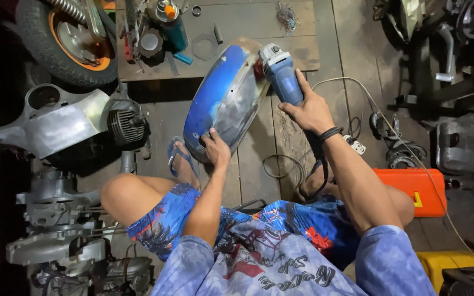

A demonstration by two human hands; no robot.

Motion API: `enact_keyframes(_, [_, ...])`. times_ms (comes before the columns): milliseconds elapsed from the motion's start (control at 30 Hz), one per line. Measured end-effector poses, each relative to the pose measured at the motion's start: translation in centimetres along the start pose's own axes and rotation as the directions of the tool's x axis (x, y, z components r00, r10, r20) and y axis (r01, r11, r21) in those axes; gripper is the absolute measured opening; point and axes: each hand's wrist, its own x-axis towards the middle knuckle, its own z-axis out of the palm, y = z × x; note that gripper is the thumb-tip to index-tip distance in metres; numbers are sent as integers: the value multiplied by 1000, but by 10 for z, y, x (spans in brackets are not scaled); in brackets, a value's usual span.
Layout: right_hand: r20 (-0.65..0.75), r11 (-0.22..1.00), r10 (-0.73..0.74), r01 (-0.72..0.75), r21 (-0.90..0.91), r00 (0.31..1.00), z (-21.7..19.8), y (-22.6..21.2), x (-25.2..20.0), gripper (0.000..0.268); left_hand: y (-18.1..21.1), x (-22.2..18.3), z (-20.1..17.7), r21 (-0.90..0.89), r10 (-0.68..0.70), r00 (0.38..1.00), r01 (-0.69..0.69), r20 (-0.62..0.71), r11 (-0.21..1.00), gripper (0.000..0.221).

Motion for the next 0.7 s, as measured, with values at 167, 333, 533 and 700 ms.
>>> enact_keyframes(167, [28,1000,19,-19,-23,999,-4,-7,-4,95,-3,-1,3,23,23,1000,-22,-20,999,64])
enact_keyframes(333, [14,999,47,-48,21,999,-4,1,-5,94,-6,-1,0,44,37,999,-35,-36,998,60])
enact_keyframes(533, [-10,990,112,-111,83,994,-8,18,13,92,-7,0,2,13,41,998,-41,-47,999,57])
enact_keyframes(700, [-39,980,154,-147,133,987,-2,48,45,92,-6,2,3,37,33,998,-31,-51,999,60])
